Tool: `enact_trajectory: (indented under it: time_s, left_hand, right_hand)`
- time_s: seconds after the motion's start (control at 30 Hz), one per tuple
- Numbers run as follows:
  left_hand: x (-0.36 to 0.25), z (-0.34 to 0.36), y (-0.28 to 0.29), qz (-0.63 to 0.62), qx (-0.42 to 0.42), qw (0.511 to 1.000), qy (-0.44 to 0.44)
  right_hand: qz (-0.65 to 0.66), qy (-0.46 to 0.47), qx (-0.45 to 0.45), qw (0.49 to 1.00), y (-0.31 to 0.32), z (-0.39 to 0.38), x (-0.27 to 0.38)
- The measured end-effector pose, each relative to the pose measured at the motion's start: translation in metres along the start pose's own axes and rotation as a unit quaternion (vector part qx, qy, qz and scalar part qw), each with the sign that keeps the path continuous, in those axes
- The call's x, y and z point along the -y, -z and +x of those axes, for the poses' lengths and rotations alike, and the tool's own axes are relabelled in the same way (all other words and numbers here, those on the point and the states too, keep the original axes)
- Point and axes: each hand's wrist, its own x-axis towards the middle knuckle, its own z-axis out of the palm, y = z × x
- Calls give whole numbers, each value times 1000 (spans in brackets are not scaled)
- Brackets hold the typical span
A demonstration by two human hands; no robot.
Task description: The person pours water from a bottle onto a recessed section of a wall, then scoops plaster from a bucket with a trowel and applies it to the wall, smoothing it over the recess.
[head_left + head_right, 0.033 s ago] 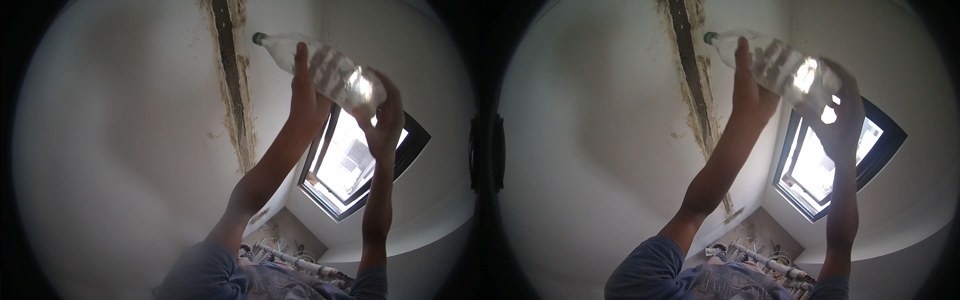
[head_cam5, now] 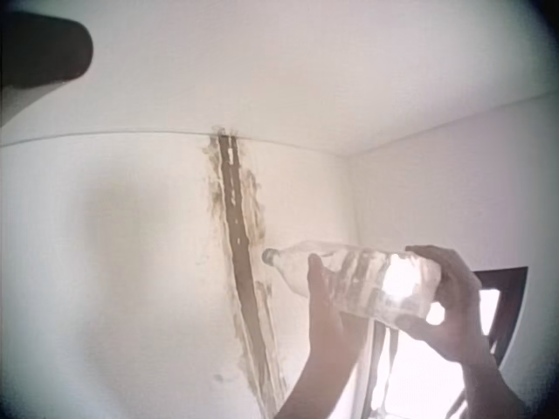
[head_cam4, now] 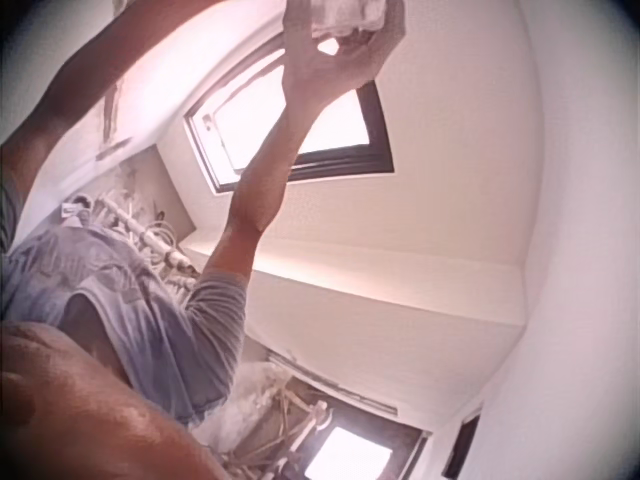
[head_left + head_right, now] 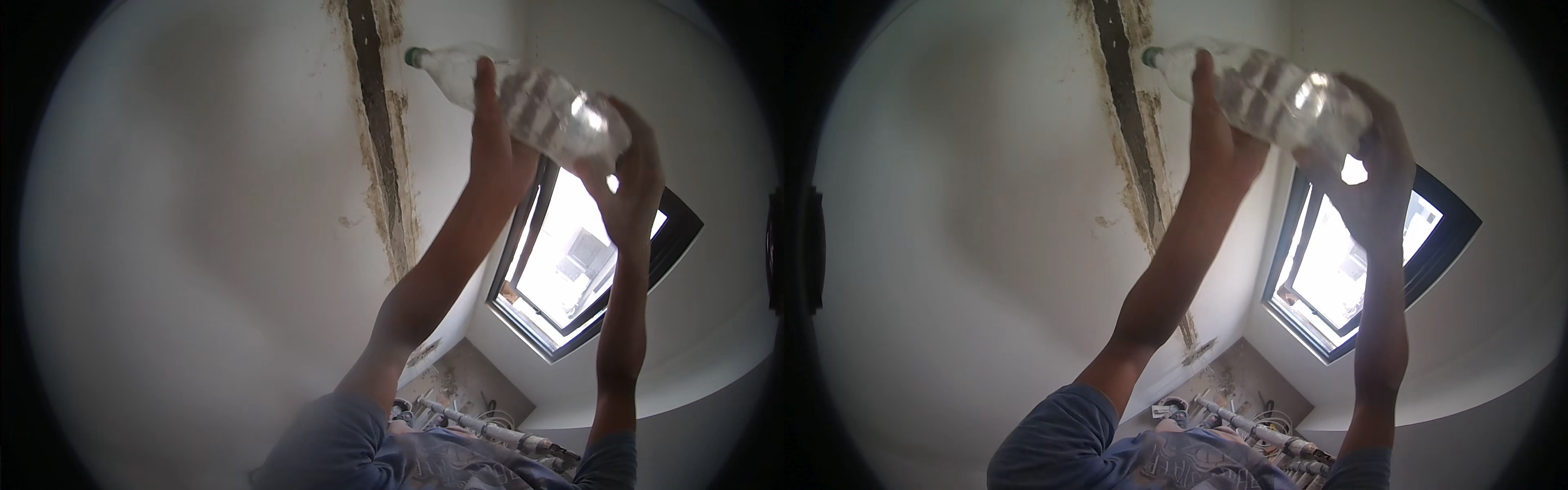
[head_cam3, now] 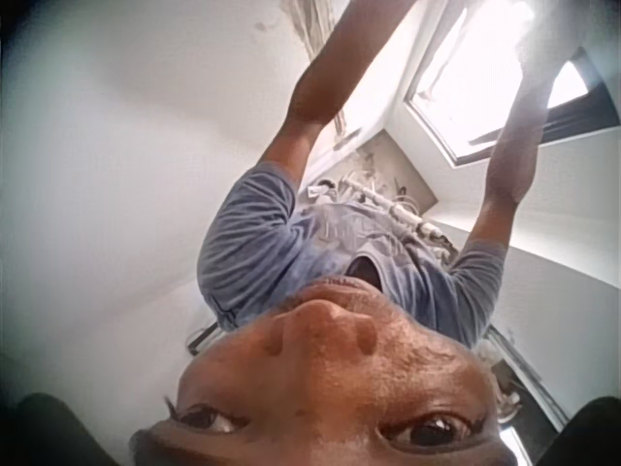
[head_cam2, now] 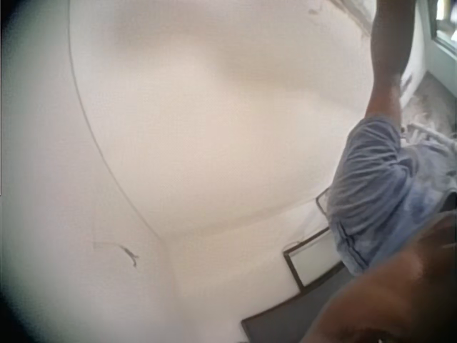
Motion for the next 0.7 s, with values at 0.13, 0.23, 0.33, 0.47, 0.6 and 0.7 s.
enact_trajectory:
  time_s: [0.13, 0.23, 0.33, 0.47, 0.6, 0.7]
  left_hand:
    - [-25, 10, -10, -13, 36, 998, -56]
    - [-23, -2, -5, -41, -13, 998, -52]
    - [-13, -23, 15, -53, -134, 989, -28]
    - [-2, -56, 65, -63, -160, 985, -4]
    - [21, -92, 109, -93, -225, 969, 44]
    - [39, -119, 150, -109, -227, 965, 67]
  right_hand:
    - [19, 24, 22, 999, -11, 35, 23]
    - [30, -14, 46, 998, -14, 27, 31]
    - [29, -13, 71, 997, -18, 3, 18]
    - [35, -101, 106, 989, -33, -41, 8]
    - [40, -155, 137, 978, -43, -91, -15]
    - [49, -195, 155, 967, -47, -123, -24]
